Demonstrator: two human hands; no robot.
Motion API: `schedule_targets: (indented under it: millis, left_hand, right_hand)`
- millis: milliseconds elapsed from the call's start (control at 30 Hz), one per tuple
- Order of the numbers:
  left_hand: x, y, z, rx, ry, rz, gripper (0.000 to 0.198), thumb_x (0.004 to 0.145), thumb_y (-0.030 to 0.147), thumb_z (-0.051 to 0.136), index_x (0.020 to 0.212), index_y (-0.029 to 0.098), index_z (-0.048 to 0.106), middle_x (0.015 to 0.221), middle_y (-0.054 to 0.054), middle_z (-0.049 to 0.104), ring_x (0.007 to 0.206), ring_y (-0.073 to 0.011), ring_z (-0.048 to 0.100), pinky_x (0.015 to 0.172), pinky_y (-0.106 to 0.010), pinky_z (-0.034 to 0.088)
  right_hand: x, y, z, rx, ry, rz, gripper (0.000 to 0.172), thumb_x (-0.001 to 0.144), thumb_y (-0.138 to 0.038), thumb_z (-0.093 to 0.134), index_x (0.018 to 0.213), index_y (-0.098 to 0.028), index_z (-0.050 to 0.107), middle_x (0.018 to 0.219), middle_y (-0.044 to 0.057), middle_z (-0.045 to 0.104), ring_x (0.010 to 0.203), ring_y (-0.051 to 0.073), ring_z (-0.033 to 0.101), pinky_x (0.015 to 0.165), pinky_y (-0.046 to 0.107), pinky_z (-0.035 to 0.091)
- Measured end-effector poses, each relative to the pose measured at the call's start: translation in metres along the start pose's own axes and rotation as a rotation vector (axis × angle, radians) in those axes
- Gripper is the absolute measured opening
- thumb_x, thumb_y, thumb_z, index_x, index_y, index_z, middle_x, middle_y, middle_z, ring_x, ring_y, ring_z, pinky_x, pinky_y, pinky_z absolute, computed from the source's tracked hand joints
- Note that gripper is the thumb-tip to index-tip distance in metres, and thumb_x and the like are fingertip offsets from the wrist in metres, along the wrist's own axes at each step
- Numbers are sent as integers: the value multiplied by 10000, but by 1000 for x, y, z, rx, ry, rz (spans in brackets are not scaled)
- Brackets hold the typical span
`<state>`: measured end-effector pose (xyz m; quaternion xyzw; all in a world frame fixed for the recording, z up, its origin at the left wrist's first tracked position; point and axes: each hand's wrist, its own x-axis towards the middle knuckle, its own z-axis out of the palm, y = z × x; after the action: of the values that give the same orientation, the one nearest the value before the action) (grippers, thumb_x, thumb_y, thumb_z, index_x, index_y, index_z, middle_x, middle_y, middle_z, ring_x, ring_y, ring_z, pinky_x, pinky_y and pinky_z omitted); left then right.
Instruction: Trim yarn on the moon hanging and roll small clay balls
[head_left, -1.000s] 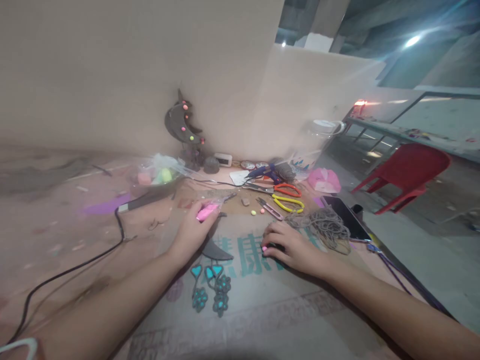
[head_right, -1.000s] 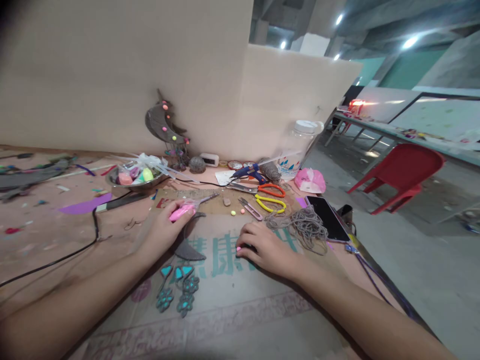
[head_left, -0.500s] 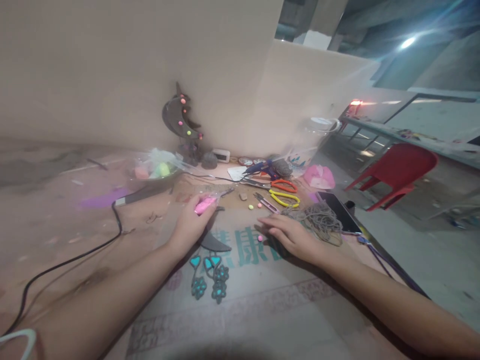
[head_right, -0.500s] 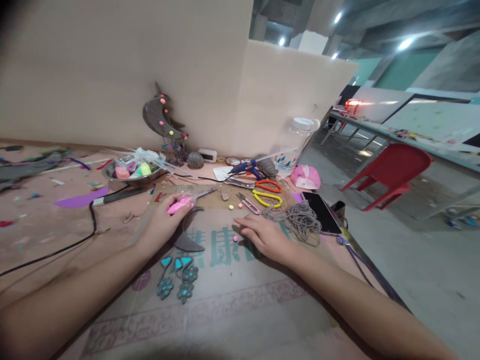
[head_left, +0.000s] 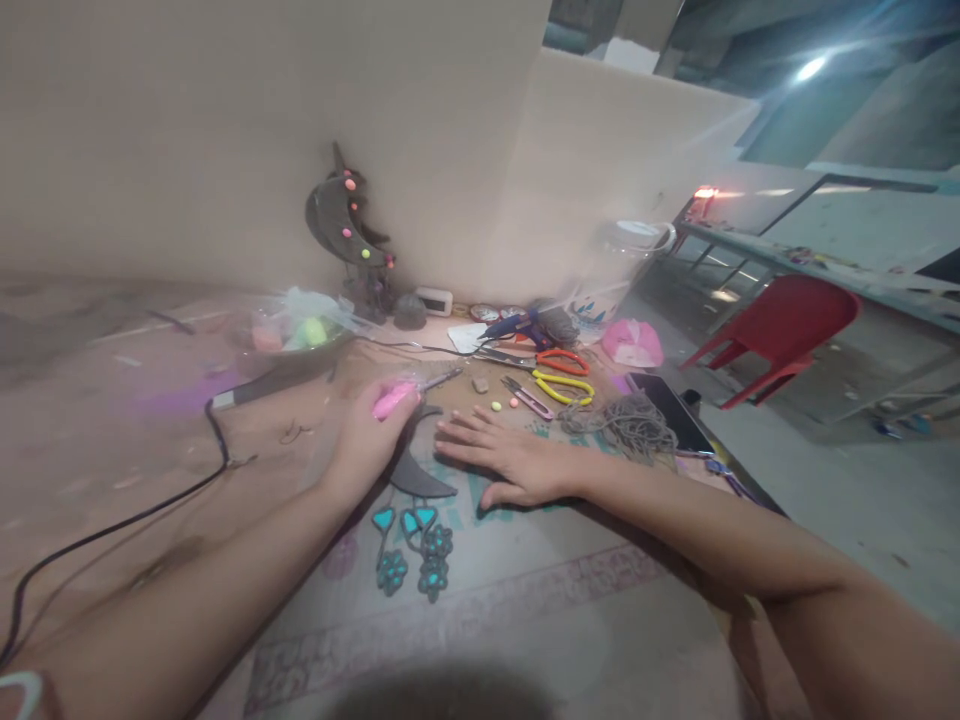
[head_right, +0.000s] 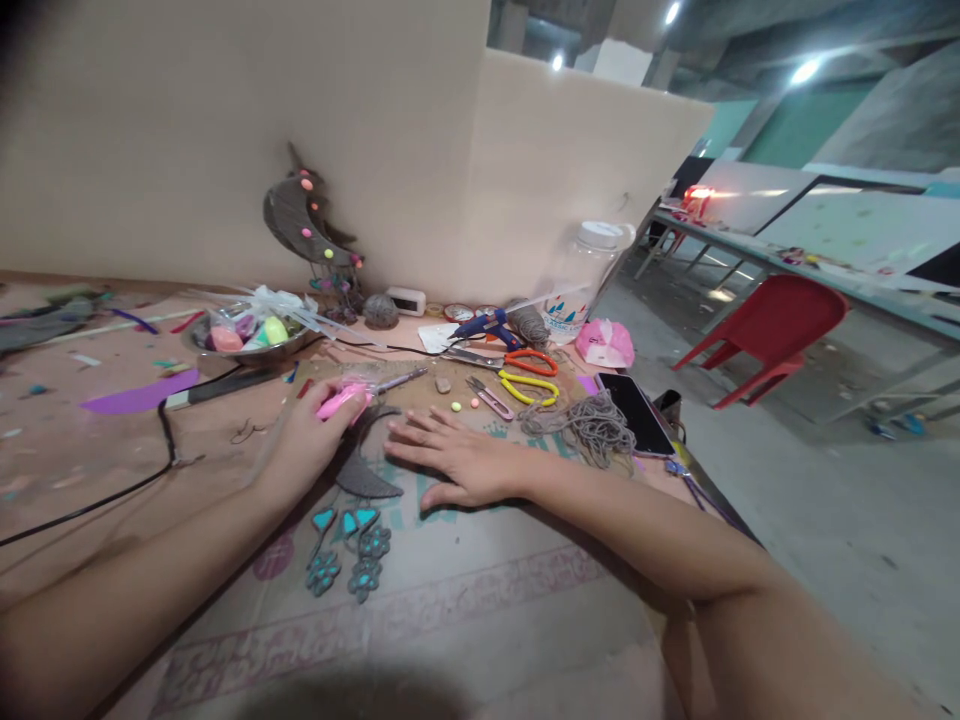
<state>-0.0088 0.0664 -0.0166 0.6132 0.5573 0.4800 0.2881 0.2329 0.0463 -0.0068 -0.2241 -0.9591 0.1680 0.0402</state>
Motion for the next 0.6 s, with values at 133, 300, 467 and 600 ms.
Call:
schedule_targets:
  millis: [133, 300, 467, 600]
  left_hand:
    - [1, -6, 5, -36, -38, 2, 378, 820, 485, 589, 1035, 181, 648, 1084, -81, 711, 1037, -261, 637, 949, -356, 469]
    - [0, -3, 4, -31, -42, -14, 366, 823, 475, 583, 1031, 180, 644, 1066, -73, 716, 1018, -256, 636, 934, -347, 474]
    - [-3, 2, -2, -16, -27, -22, 348, 816, 470, 586, 994, 179, 654, 1015, -71, 719, 987, -257, 635, 903, -346, 486]
    - [-2, -2, 2, -60, -41, -11, 346, 825, 464, 583, 1015, 182, 653, 1056, -72, 716, 1023, -252, 636, 925, -339, 477]
  right_hand:
    - [-20, -15, 8, 9, 5, 43, 882, 916, -585, 562, 1592, -174, 173, 1643, 177, 174, 1538, 307, 49, 1223, 561, 32]
    - [12, -32, 18, 3, 5, -142, 860, 915, -622, 536, 1579, -170, 228, 1637, 144, 226, 1544, 262, 39, 1231, 508, -17]
    - [20, 2, 5, -21, 7, -34, 849, 935, -613, 504, 1589, -179, 181, 1656, 152, 133, 1542, 282, -3, 1223, 547, -14]
    - [-18, -4, 1, -3, -25, 14, 898, 921, -618, 525, 1595, -159, 148, 1644, 183, 159, 1538, 309, 32, 1220, 568, 24]
